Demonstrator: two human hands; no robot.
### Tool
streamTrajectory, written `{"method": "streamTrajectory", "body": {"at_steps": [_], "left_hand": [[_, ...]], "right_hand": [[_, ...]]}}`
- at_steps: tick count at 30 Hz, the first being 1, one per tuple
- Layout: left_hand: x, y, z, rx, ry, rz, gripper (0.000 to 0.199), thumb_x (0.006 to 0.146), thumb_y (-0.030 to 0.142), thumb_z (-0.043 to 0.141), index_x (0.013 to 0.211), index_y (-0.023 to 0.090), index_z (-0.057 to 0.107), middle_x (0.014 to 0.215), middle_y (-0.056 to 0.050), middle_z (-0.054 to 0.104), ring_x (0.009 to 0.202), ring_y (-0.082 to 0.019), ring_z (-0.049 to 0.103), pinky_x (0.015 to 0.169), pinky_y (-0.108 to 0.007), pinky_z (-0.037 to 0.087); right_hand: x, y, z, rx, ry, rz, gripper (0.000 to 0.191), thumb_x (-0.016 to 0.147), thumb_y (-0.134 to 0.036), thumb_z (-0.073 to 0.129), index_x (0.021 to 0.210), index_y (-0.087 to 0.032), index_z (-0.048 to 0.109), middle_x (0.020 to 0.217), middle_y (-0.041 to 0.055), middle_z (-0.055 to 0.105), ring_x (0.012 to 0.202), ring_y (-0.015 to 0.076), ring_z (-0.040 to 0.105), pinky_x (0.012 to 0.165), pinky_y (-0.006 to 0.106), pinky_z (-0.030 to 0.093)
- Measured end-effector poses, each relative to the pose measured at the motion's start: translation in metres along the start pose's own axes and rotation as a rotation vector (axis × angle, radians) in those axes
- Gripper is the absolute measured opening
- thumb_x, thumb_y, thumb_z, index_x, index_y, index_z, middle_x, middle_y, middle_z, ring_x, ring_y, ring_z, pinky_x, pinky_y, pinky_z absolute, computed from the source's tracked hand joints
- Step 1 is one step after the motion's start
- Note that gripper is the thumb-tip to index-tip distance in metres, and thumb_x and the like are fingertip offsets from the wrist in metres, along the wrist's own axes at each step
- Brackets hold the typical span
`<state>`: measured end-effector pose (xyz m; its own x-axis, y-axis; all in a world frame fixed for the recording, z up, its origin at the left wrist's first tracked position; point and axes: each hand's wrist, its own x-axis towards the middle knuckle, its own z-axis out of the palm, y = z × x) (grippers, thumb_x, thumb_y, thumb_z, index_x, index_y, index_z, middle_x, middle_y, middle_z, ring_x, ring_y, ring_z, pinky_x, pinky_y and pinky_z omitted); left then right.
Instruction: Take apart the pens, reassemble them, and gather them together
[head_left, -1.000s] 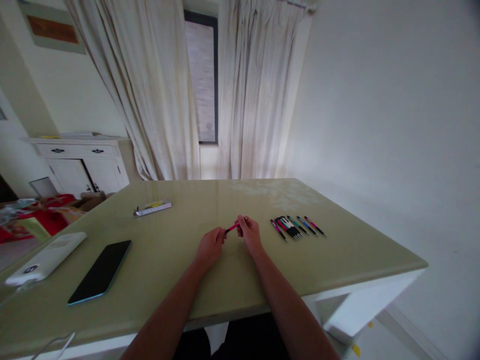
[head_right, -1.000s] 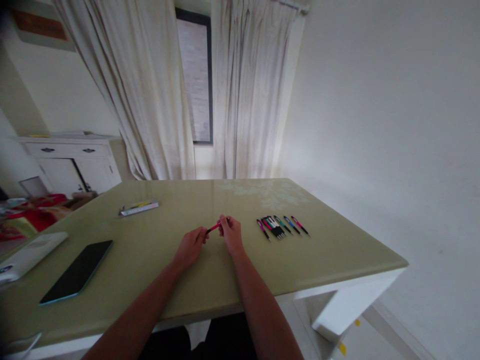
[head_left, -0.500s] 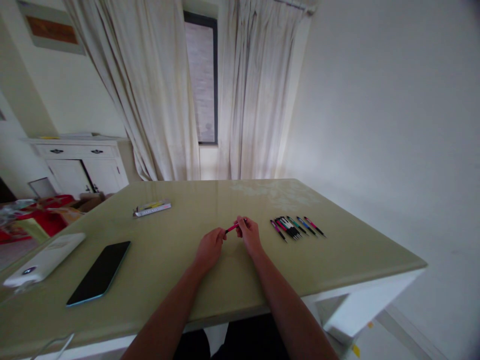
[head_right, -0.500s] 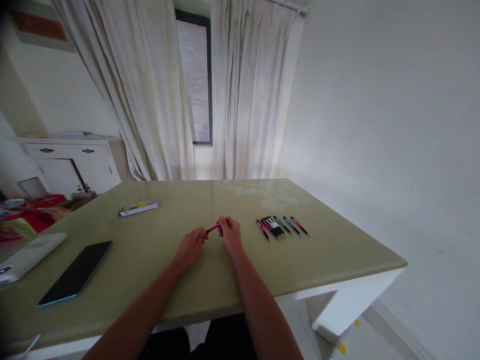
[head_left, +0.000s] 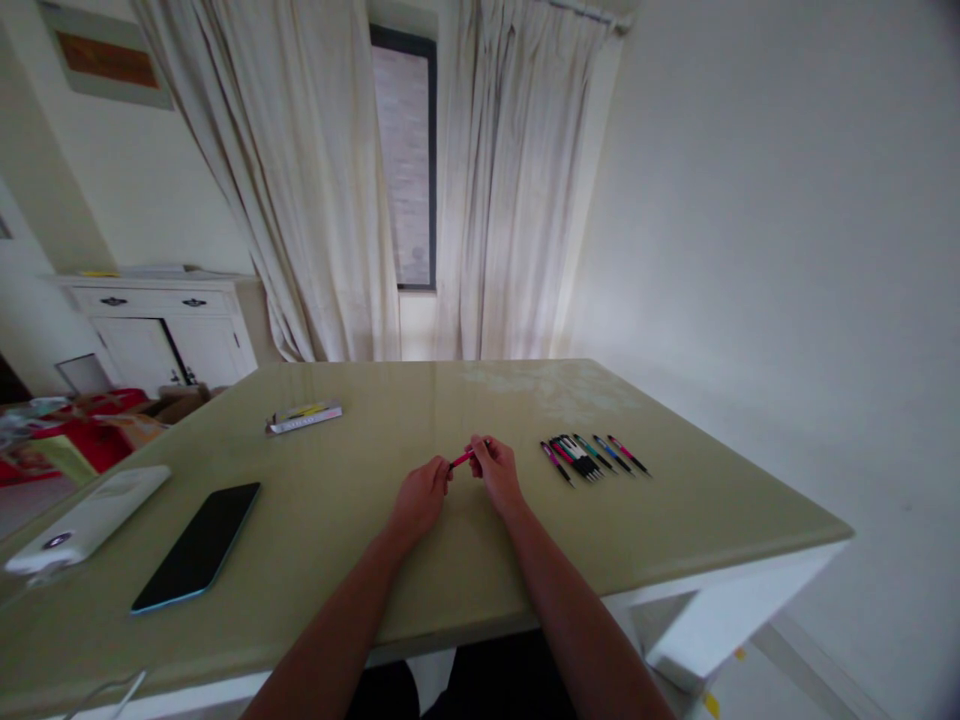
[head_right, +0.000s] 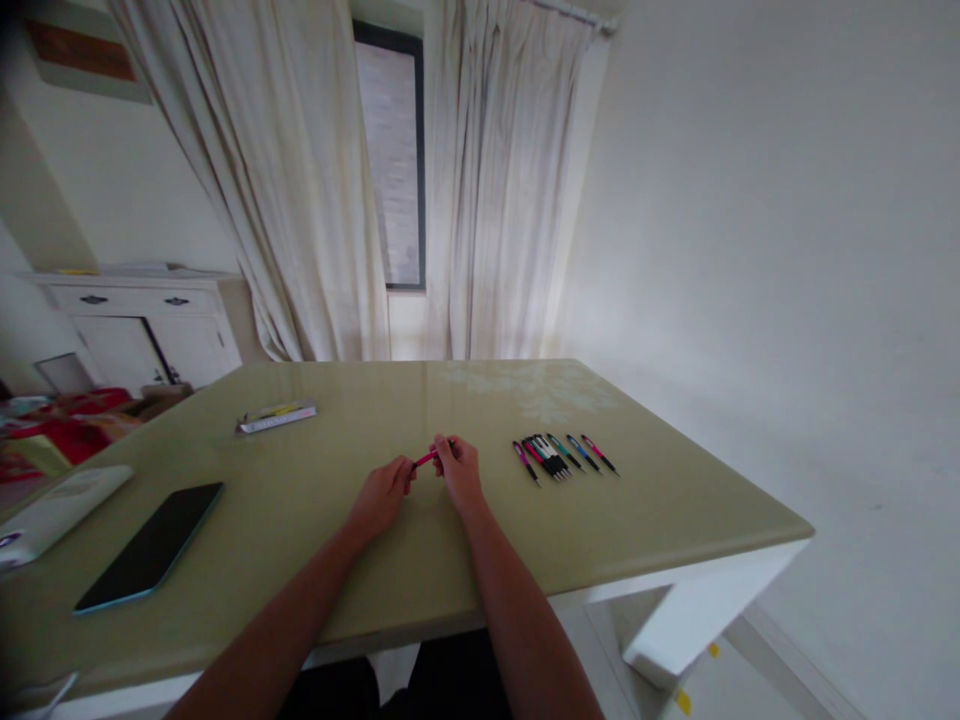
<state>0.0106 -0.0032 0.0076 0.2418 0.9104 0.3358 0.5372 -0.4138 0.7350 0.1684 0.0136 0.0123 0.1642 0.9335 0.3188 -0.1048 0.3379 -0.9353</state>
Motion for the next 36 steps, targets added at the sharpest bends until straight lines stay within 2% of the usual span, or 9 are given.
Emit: {"method": "streamTrajectory", "body": {"at_steps": [5, 9, 11, 15, 18, 21, 26, 31, 36], "left_hand": [[-0.001, 0.0039, -0.002, -0.083, 0.051, 0.026, 0.027, 0.093, 0.047, 0.047, 0.094, 0.021, 0.056, 0.075, 0.001, 0.063, 0.066, -0.015, 0.056, 0.063, -0.026, 0.039], [0.0002, 0.0017, -0.002, -0.021, 0.011, 0.029, 0.04, 0.099, 0.044, 0.031, 0.08, 0.021, 0.057, 0.067, 0.001, 0.058, 0.064, -0.015, 0.054, 0.063, -0.027, 0.037], [0.0008, 0.0004, -0.0013, -0.017, 0.01, 0.017, 0.043, 0.1, 0.044, 0.028, 0.079, 0.02, 0.058, 0.065, 0.0, 0.057, 0.062, -0.016, 0.054, 0.062, -0.027, 0.036], [-0.0001, 0.002, -0.0007, -0.039, 0.018, 0.01, 0.039, 0.099, 0.044, 0.029, 0.089, 0.021, 0.058, 0.06, 0.003, 0.052, 0.056, -0.015, 0.049, 0.058, -0.026, 0.033], [-0.0016, 0.0043, -0.0012, -0.099, 0.024, 0.02, 0.031, 0.096, 0.048, 0.04, 0.099, 0.021, 0.056, 0.06, 0.005, 0.053, 0.054, -0.014, 0.049, 0.056, -0.025, 0.033], [-0.002, 0.0049, -0.0022, -0.121, 0.022, 0.048, 0.028, 0.091, 0.048, 0.051, 0.096, 0.022, 0.057, 0.063, 0.005, 0.056, 0.056, -0.014, 0.051, 0.056, -0.024, 0.034], [-0.0013, 0.0039, -0.0042, -0.059, 0.004, 0.033, 0.037, 0.095, 0.048, 0.04, 0.087, 0.02, 0.063, 0.063, 0.002, 0.06, 0.058, -0.014, 0.053, 0.058, -0.025, 0.035], [-0.0014, 0.0025, -0.0032, -0.041, -0.023, -0.017, 0.047, 0.099, 0.047, 0.028, 0.075, 0.02, 0.059, 0.055, 0.002, 0.056, 0.054, -0.015, 0.052, 0.057, -0.026, 0.036], [-0.0014, 0.0046, -0.003, -0.128, -0.02, 0.007, 0.033, 0.093, 0.051, 0.046, 0.093, 0.021, 0.059, 0.066, 0.002, 0.063, 0.061, -0.016, 0.058, 0.06, -0.026, 0.04]], "right_hand": [[0.0002, 0.0004, -0.001, -0.005, 0.002, -0.007, 0.048, 0.08, -0.063, 0.064, 0.072, -0.017, 0.066, 0.052, -0.0024, 0.053, 0.042, 0.0097, 0.044, 0.042, 0.023, 0.034], [-0.0001, 0.0015, -0.001, -0.009, -0.026, 0.0, 0.048, 0.08, -0.064, 0.063, 0.072, -0.017, 0.066, 0.052, -0.0028, 0.051, 0.042, 0.0095, 0.044, 0.042, 0.023, 0.033], [0.0002, 0.0019, -0.0008, -0.006, -0.026, -0.001, 0.048, 0.08, -0.065, 0.063, 0.072, -0.017, 0.065, 0.052, -0.0027, 0.052, 0.043, 0.0095, 0.044, 0.042, 0.023, 0.033], [0.001, 0.0011, -0.0003, 0.005, -0.021, 0.015, 0.049, 0.078, -0.066, 0.064, 0.072, -0.017, 0.065, 0.052, -0.0025, 0.052, 0.042, 0.0096, 0.044, 0.042, 0.023, 0.034], [0.0007, -0.0003, -0.0004, 0.008, -0.015, 0.008, 0.049, 0.078, -0.066, 0.064, 0.072, -0.017, 0.065, 0.052, -0.0028, 0.052, 0.042, 0.0098, 0.044, 0.042, 0.023, 0.034], [0.0003, -0.0007, -0.0004, 0.007, -0.014, -0.004, 0.048, 0.08, -0.065, 0.064, 0.072, -0.017, 0.065, 0.051, -0.0032, 0.051, 0.042, 0.0098, 0.044, 0.042, 0.023, 0.034], [0.0005, 0.0014, -0.0001, 0.022, -0.02, -0.002, 0.049, 0.08, -0.065, 0.064, 0.072, -0.017, 0.065, 0.051, -0.0029, 0.052, 0.042, 0.0096, 0.043, 0.042, 0.023, 0.033], [0.0002, 0.0024, 0.0001, 0.01, -0.036, 0.01, 0.048, 0.08, -0.065, 0.064, 0.072, -0.017, 0.065, 0.051, -0.0032, 0.051, 0.042, 0.0098, 0.043, 0.042, 0.024, 0.034], [-0.0002, 0.0018, 0.0001, -0.012, -0.036, 0.011, 0.05, 0.079, -0.067, 0.063, 0.072, -0.018, 0.065, 0.051, -0.0032, 0.051, 0.042, 0.0102, 0.043, 0.043, 0.024, 0.034]]}}
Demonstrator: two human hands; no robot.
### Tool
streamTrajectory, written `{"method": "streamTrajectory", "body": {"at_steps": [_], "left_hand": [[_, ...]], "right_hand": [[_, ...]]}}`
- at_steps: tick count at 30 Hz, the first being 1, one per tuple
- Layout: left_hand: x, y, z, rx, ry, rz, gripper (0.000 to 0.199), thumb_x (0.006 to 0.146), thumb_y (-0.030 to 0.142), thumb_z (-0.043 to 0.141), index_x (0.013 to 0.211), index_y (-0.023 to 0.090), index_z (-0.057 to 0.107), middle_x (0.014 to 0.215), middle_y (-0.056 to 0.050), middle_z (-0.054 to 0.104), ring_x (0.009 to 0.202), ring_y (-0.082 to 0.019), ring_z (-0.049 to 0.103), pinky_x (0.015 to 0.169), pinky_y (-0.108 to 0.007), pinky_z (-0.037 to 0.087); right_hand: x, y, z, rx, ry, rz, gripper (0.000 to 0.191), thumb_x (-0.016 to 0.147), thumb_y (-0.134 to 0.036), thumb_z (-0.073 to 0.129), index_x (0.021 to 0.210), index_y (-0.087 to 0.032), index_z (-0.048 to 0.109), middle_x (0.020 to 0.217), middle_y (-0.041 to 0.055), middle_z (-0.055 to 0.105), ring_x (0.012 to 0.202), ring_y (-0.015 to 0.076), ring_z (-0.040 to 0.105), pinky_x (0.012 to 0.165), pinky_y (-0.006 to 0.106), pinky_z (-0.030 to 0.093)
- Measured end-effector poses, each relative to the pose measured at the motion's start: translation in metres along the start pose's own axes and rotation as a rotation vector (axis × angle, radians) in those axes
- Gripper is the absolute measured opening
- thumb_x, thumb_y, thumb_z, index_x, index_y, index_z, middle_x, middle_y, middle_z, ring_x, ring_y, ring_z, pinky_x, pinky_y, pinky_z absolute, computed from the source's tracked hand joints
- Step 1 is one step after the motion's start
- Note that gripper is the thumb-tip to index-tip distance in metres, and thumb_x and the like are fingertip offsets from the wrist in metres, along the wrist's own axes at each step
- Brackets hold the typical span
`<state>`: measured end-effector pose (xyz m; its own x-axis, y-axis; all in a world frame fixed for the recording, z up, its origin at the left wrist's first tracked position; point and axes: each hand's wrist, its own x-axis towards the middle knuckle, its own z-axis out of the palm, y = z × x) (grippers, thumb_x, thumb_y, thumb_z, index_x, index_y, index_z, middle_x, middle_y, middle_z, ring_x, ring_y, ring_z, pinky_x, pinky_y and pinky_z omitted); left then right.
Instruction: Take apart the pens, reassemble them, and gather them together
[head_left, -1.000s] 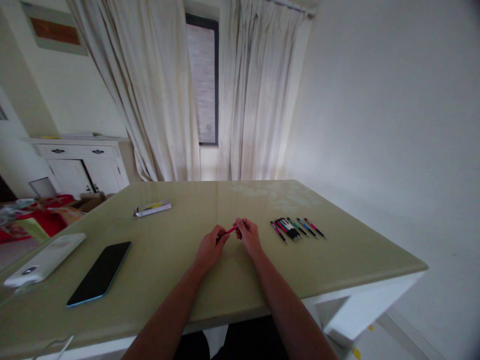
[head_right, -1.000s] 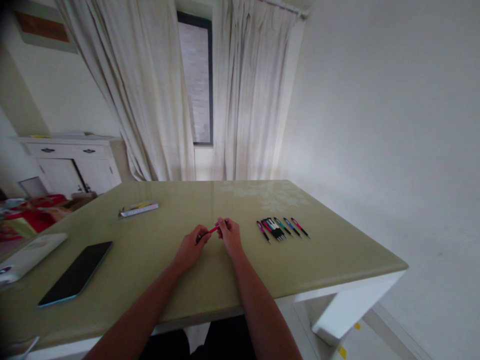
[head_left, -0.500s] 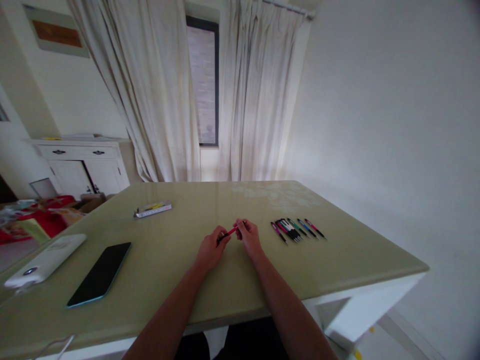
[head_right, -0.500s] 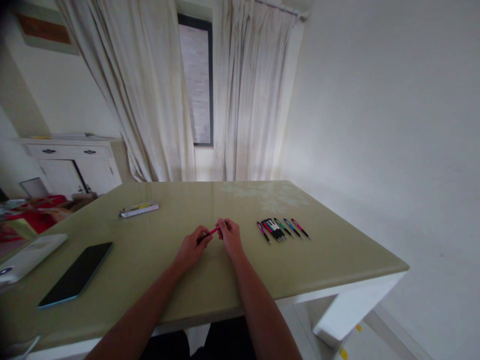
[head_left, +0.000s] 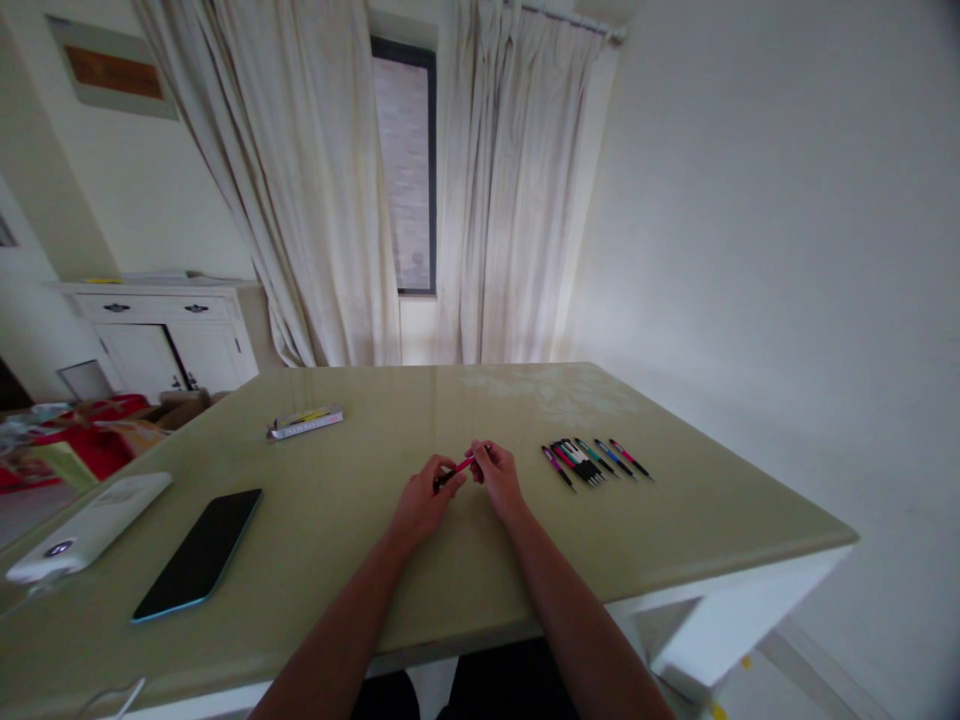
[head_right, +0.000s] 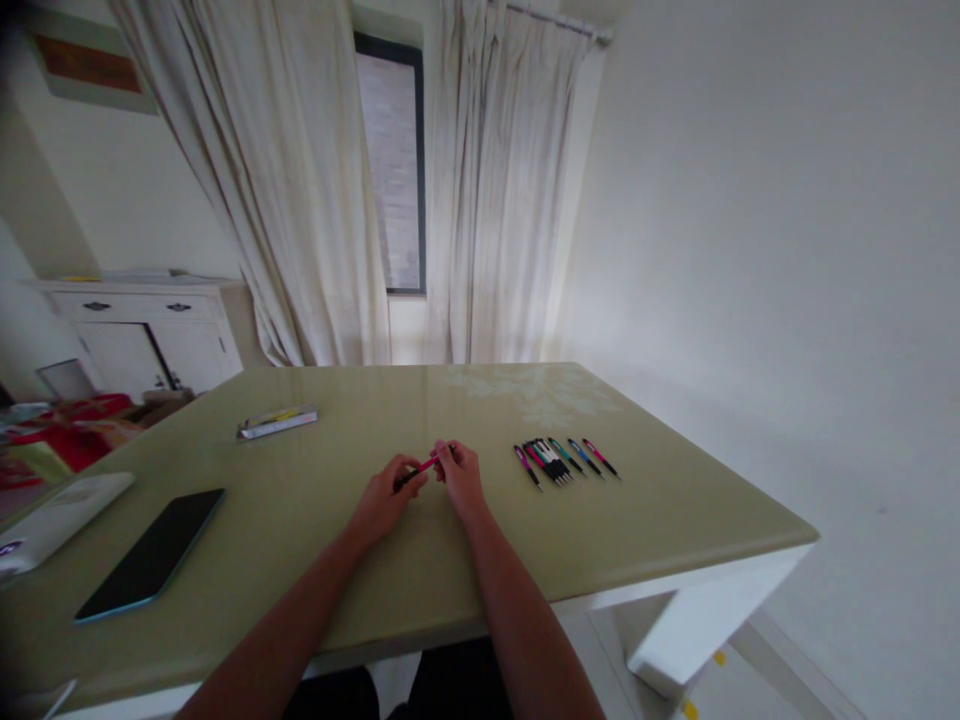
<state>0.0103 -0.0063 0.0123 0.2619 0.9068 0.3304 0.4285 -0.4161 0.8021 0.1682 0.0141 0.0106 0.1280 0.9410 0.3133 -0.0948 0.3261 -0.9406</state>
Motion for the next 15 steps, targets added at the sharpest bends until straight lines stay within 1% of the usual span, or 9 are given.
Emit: {"method": "streamTrajectory", "body": {"at_steps": [2, 4, 8, 11, 15], "left_hand": [[0.0001, 0.0012, -0.0004, -0.015, 0.01, 0.012, 0.029, 0.092, 0.049, 0.049, 0.094, 0.021, 0.058, 0.068, 0.002, 0.063, 0.063, -0.015, 0.058, 0.062, -0.026, 0.041], [0.0004, 0.0014, -0.0007, 0.015, 0.018, 0.017, 0.029, 0.093, 0.047, 0.046, 0.089, 0.021, 0.058, 0.066, 0.002, 0.062, 0.061, -0.015, 0.057, 0.061, -0.025, 0.039], [0.0011, -0.0006, -0.0006, 0.089, -0.002, 0.009, 0.036, 0.096, 0.046, 0.038, 0.082, 0.02, 0.059, 0.063, 0.001, 0.061, 0.059, -0.015, 0.054, 0.06, -0.026, 0.036], [0.0013, -0.0025, 0.0, 0.083, -0.021, -0.017, 0.042, 0.098, 0.046, 0.031, 0.079, 0.02, 0.058, 0.058, 0.002, 0.058, 0.056, -0.015, 0.053, 0.059, -0.026, 0.035], [0.0013, -0.0026, 0.0002, 0.089, -0.015, -0.034, 0.046, 0.099, 0.045, 0.028, 0.075, 0.02, 0.058, 0.054, 0.002, 0.053, 0.054, -0.015, 0.051, 0.058, -0.026, 0.035]], "right_hand": [[0.0, 0.0006, -0.0001, -0.004, -0.012, 0.002, 0.049, 0.079, -0.067, 0.063, 0.072, -0.018, 0.065, 0.051, -0.0032, 0.051, 0.043, 0.0102, 0.043, 0.043, 0.024, 0.034], [0.0003, 0.002, -0.0001, -0.002, -0.025, 0.001, 0.049, 0.079, -0.066, 0.063, 0.072, -0.018, 0.066, 0.051, -0.003, 0.051, 0.043, 0.0102, 0.044, 0.043, 0.024, 0.035], [0.0009, 0.0048, -0.0002, 0.018, -0.019, 0.01, 0.05, 0.079, -0.067, 0.063, 0.072, -0.018, 0.066, 0.051, -0.0028, 0.052, 0.043, 0.0104, 0.045, 0.043, 0.024, 0.035], [0.0003, 0.0048, 0.0001, 0.02, -0.022, 0.008, 0.05, 0.079, -0.067, 0.063, 0.073, -0.018, 0.066, 0.051, -0.0025, 0.052, 0.043, 0.0105, 0.045, 0.044, 0.024, 0.035], [-0.001, 0.002, 0.0002, 0.013, -0.035, 0.012, 0.049, 0.079, -0.067, 0.063, 0.073, -0.018, 0.066, 0.051, -0.0027, 0.052, 0.043, 0.0104, 0.045, 0.044, 0.024, 0.035]]}}
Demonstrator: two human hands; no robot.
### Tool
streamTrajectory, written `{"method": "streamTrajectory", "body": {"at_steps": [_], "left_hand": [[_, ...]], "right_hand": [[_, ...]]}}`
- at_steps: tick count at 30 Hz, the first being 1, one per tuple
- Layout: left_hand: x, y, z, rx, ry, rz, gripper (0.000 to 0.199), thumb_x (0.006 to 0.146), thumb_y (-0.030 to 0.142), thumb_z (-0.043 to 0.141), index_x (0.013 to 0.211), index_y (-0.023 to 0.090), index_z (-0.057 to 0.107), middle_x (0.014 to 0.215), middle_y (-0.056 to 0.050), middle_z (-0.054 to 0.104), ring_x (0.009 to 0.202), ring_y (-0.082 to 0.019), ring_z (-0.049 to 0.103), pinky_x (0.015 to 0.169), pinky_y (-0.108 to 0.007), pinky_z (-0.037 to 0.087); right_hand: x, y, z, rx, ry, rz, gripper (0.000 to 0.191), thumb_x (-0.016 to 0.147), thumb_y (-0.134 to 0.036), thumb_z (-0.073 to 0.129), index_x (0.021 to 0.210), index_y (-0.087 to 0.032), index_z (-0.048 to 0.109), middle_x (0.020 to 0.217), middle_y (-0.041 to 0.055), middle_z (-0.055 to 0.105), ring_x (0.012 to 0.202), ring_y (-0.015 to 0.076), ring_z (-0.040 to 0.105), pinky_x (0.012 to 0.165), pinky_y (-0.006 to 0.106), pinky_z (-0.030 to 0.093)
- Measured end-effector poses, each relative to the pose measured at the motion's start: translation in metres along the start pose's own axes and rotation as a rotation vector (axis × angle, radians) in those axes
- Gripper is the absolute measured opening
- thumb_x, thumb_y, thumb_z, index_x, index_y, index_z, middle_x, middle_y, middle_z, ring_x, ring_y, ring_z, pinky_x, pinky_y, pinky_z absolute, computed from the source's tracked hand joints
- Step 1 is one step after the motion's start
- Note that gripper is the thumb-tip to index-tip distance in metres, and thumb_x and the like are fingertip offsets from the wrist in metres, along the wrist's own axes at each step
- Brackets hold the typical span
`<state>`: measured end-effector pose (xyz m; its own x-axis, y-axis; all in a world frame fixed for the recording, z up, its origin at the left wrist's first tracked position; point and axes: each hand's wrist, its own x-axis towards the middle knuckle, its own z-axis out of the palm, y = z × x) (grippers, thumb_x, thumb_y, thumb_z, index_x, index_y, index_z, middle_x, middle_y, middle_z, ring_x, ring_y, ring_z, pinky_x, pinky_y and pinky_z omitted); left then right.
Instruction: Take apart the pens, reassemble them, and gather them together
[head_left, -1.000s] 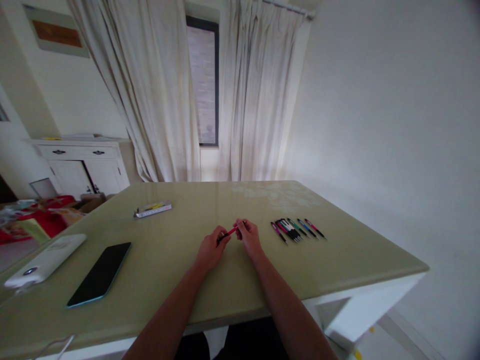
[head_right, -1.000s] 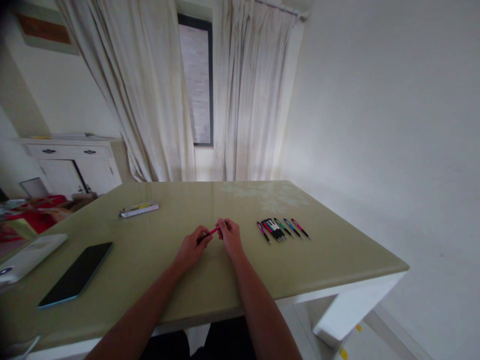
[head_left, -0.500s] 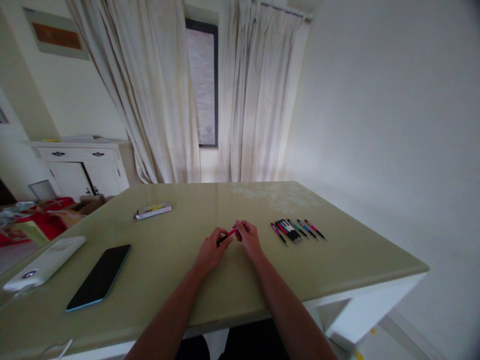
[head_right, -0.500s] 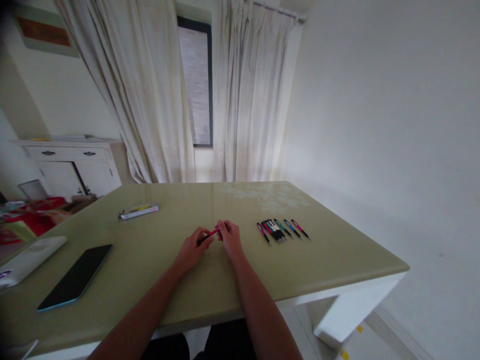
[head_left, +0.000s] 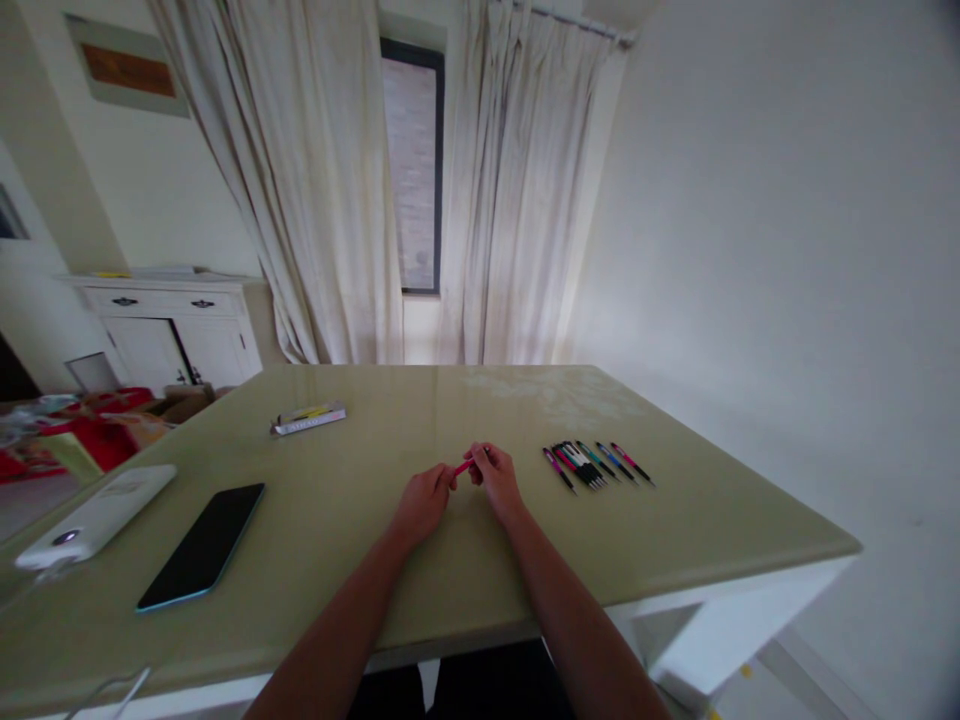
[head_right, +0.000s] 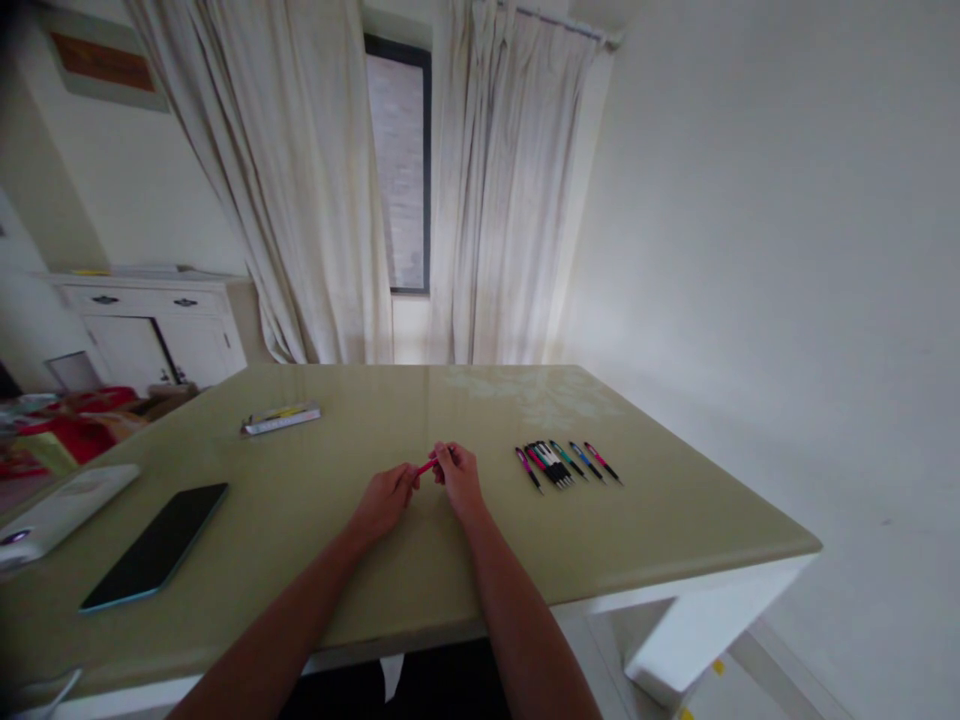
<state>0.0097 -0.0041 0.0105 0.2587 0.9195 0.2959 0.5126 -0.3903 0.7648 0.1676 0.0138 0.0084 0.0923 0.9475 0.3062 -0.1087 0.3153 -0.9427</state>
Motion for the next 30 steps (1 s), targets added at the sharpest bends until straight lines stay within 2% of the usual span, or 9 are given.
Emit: {"method": "streamTrajectory", "body": {"at_steps": [5, 7, 11, 15, 18, 22, 25, 30], "left_hand": [[-0.002, 0.004, 0.0, -0.001, 0.055, 0.054, 0.03, 0.093, 0.047, 0.046, 0.092, 0.02, 0.059, 0.074, -0.001, 0.065, 0.066, -0.016, 0.058, 0.064, -0.026, 0.04], [-0.003, 0.006, -0.001, 0.03, 0.077, 0.083, 0.025, 0.092, 0.045, 0.049, 0.093, 0.021, 0.058, 0.079, -0.001, 0.066, 0.069, -0.016, 0.058, 0.065, -0.027, 0.04], [-0.003, 0.003, -0.004, 0.042, 0.073, 0.089, 0.03, 0.095, 0.046, 0.043, 0.087, 0.021, 0.058, 0.069, 0.001, 0.063, 0.063, -0.015, 0.056, 0.062, -0.026, 0.038], [0.0, -0.003, -0.01, 0.005, 0.061, 0.01, 0.046, 0.098, 0.051, 0.031, 0.077, 0.021, 0.06, 0.055, 0.003, 0.056, 0.054, -0.015, 0.052, 0.059, -0.026, 0.037], [0.001, -0.004, -0.012, -0.037, 0.047, -0.032, 0.052, 0.097, 0.054, 0.029, 0.074, 0.021, 0.06, 0.051, 0.002, 0.054, 0.052, -0.015, 0.051, 0.058, -0.027, 0.037], [0.001, -0.001, -0.012, -0.055, 0.067, 0.034, 0.038, 0.094, 0.05, 0.041, 0.082, 0.02, 0.062, 0.067, -0.001, 0.064, 0.064, -0.016, 0.058, 0.065, -0.027, 0.043], [0.003, -0.003, -0.009, -0.091, 0.135, 0.086, 0.023, 0.09, 0.042, 0.052, 0.091, 0.021, 0.061, 0.084, -0.003, 0.069, 0.077, -0.017, 0.062, 0.072, -0.028, 0.047], [0.004, -0.01, -0.01, 0.047, 0.238, 0.127, 0.017, 0.093, 0.032, 0.05, 0.097, 0.021, 0.062, 0.097, -0.006, 0.07, 0.089, -0.019, 0.062, 0.084, -0.033, 0.046]], "right_hand": [[0.0, -0.003, -0.001, 0.005, 0.012, -0.009, 0.048, 0.08, -0.065, 0.063, 0.074, -0.018, 0.066, 0.053, -0.0018, 0.054, 0.045, 0.0108, 0.046, 0.045, 0.024, 0.036], [0.0, -0.001, -0.001, 0.002, 0.01, -0.005, 0.048, 0.08, -0.066, 0.063, 0.074, -0.018, 0.066, 0.054, -0.0015, 0.054, 0.045, 0.011, 0.047, 0.045, 0.024, 0.036], [0.002, 0.004, -0.001, 0.025, -0.014, 0.013, 0.049, 0.078, -0.067, 0.063, 0.074, -0.019, 0.066, 0.055, -0.0011, 0.055, 0.046, 0.0112, 0.047, 0.046, 0.024, 0.038], [0.005, 0.007, -0.001, 0.065, -0.009, 0.0, 0.048, 0.077, -0.066, 0.065, 0.075, -0.018, 0.065, 0.057, -0.0013, 0.056, 0.048, 0.011, 0.048, 0.047, 0.024, 0.039], [0.005, 0.005, -0.002, 0.085, 0.008, -0.001, 0.047, 0.077, -0.065, 0.065, 0.076, -0.018, 0.066, 0.058, -0.0014, 0.056, 0.048, 0.0107, 0.048, 0.048, 0.024, 0.038], [0.003, 0.002, -0.001, 0.076, -0.003, 0.002, 0.047, 0.077, -0.065, 0.066, 0.076, -0.018, 0.067, 0.056, -0.0015, 0.055, 0.048, 0.0111, 0.049, 0.047, 0.024, 0.039], [0.003, 0.0, -0.002, 0.077, 0.023, 0.023, 0.047, 0.075, -0.065, 0.067, 0.075, -0.018, 0.068, 0.056, -0.0008, 0.057, 0.046, 0.0112, 0.049, 0.046, 0.024, 0.038], [0.001, -0.003, -0.003, 0.021, 0.001, 0.066, 0.036, 0.072, -0.053, 0.074, 0.076, -0.017, 0.07, 0.065, 0.0036, 0.067, 0.051, 0.0133, 0.059, 0.047, 0.023, 0.038]]}}
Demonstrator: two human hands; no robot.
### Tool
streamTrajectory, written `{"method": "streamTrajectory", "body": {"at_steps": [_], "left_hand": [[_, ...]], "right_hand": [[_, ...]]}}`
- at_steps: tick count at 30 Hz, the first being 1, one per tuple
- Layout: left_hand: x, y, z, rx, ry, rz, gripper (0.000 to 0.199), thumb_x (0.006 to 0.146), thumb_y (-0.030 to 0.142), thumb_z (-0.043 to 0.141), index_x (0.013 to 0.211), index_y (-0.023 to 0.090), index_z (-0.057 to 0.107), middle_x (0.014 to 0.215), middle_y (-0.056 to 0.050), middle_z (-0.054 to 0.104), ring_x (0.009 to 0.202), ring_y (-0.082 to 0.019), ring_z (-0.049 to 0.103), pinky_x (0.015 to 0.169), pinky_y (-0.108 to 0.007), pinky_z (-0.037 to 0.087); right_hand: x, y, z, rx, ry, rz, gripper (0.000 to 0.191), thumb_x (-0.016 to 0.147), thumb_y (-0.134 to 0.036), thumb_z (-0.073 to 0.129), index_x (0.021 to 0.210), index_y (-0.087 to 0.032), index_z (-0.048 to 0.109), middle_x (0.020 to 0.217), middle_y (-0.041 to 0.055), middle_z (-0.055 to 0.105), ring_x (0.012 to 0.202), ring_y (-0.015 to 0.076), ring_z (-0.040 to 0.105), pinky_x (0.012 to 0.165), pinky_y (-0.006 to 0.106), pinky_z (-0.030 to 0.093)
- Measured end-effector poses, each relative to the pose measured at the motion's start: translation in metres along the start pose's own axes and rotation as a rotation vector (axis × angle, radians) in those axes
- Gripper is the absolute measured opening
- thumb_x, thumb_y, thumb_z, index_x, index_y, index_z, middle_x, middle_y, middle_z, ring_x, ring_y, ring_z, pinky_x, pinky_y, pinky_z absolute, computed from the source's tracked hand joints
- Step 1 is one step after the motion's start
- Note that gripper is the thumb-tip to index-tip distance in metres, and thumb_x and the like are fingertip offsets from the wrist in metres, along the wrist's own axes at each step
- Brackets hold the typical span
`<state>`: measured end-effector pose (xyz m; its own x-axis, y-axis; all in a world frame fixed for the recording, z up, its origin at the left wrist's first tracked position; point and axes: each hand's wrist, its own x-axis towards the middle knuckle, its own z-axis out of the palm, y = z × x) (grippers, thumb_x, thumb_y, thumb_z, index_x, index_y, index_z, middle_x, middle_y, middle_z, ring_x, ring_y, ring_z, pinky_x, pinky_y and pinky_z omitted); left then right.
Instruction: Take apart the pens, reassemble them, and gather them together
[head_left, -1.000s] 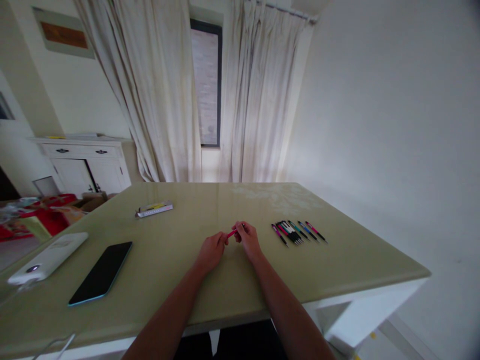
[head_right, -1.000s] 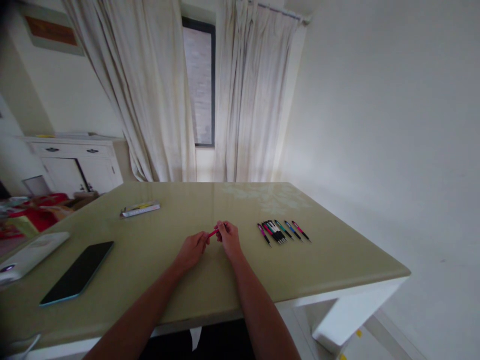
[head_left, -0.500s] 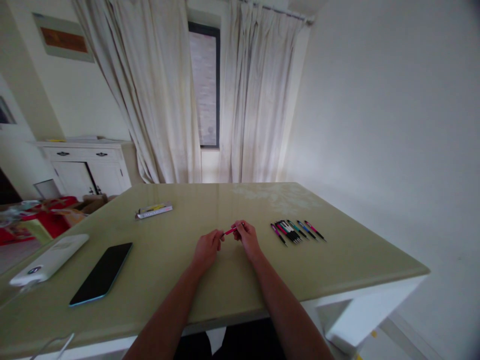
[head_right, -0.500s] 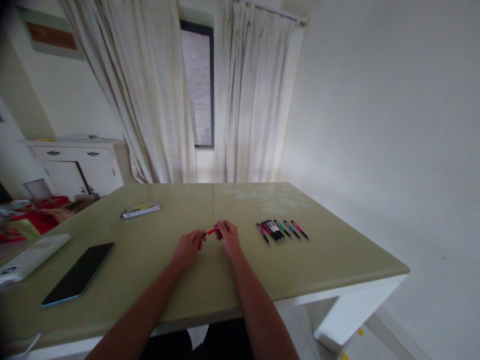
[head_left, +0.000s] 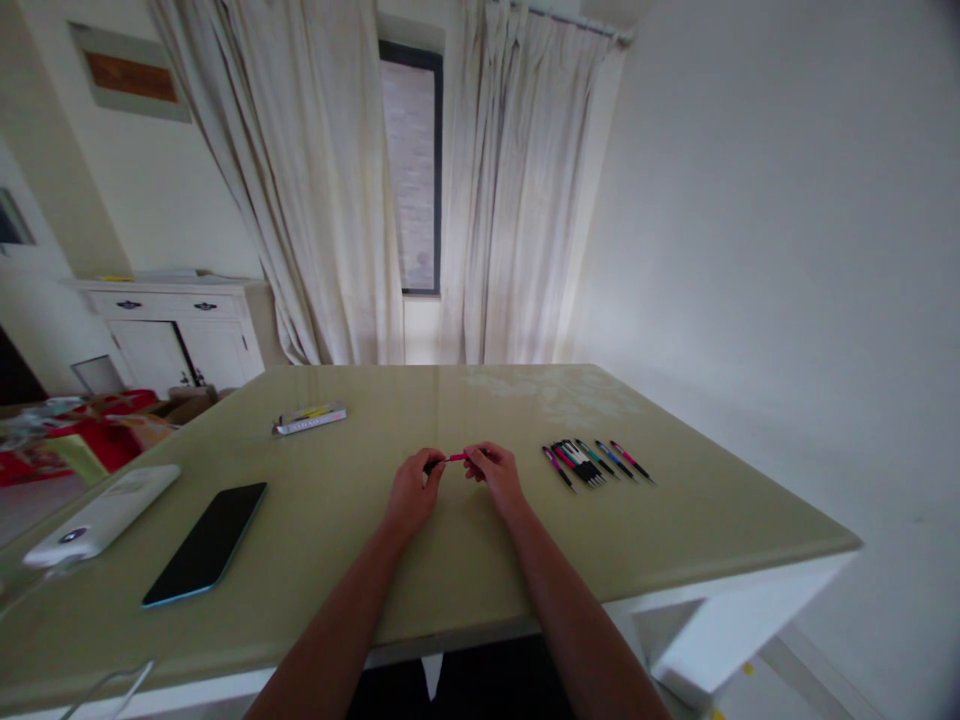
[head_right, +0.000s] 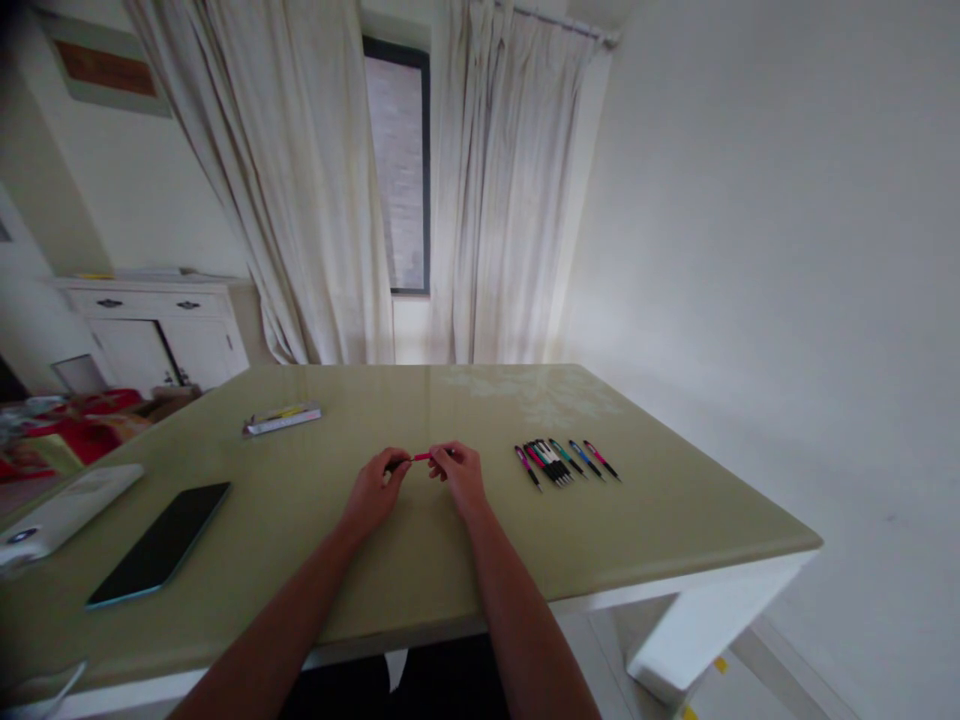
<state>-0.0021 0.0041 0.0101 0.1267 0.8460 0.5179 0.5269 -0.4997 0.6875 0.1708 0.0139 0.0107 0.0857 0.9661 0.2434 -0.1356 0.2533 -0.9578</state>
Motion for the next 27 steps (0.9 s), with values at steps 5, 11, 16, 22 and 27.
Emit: {"method": "streamTrajectory", "body": {"at_steps": [5, 11, 16, 22, 27], "left_hand": [[0.001, -0.001, -0.01, 0.251, 0.038, 0.024, 0.018, 0.094, 0.03, 0.05, 0.1, 0.024, 0.067, 0.104, -0.006, 0.072, 0.1, -0.024, 0.059, 0.093, -0.039, 0.038], [0.001, -0.004, -0.017, 0.3, 0.133, 0.034, 0.019, 0.094, 0.031, 0.053, 0.095, 0.027, 0.071, 0.104, -0.005, 0.074, 0.106, -0.027, 0.058, 0.1, -0.043, 0.028], [0.001, -0.005, -0.016, 0.308, 0.16, 0.012, 0.021, 0.094, 0.028, 0.052, 0.098, 0.027, 0.072, 0.106, -0.006, 0.074, 0.108, -0.027, 0.059, 0.101, -0.044, 0.026], [0.001, -0.003, -0.017, 0.385, 0.167, -0.031, 0.025, 0.097, 0.026, 0.049, 0.105, 0.029, 0.072, 0.111, -0.004, 0.073, 0.108, -0.023, 0.059, 0.101, -0.042, 0.028], [0.001, -0.002, -0.017, 0.359, 0.18, -0.096, 0.025, 0.097, 0.028, 0.048, 0.106, 0.027, 0.071, 0.111, -0.003, 0.073, 0.105, -0.022, 0.061, 0.098, -0.042, 0.033]], "right_hand": [[-0.001, 0.006, 0.001, -0.076, -0.108, 0.007, 0.028, 0.072, -0.043, 0.075, 0.083, -0.018, 0.071, 0.071, 0.0051, 0.072, 0.06, 0.0165, 0.066, 0.053, 0.024, 0.043], [0.002, 0.018, 0.001, -0.273, -0.132, -0.179, 0.017, 0.077, -0.027, 0.067, 0.091, -0.021, 0.073, 0.084, 0.0038, 0.074, 0.078, 0.0188, 0.067, 0.074, 0.031, 0.049], [0.003, 0.024, -0.002, -0.374, -0.08, -0.216, 0.015, 0.08, -0.019, 0.058, 0.093, -0.023, 0.065, 0.088, 0.003, 0.073, 0.082, 0.0187, 0.066, 0.076, 0.03, 0.047], [0.0, 0.021, 0.0, -0.431, -0.031, -0.202, 0.013, 0.082, -0.017, 0.053, 0.093, -0.023, 0.057, 0.091, 0.0034, 0.073, 0.086, 0.0189, 0.066, 0.08, 0.031, 0.047], [-0.003, 0.016, 0.001, -0.401, 0.024, -0.163, 0.01, 0.09, -0.025, 0.051, 0.099, -0.026, 0.047, 0.092, 0.0042, 0.075, 0.085, 0.0206, 0.068, 0.079, 0.034, 0.048]]}}
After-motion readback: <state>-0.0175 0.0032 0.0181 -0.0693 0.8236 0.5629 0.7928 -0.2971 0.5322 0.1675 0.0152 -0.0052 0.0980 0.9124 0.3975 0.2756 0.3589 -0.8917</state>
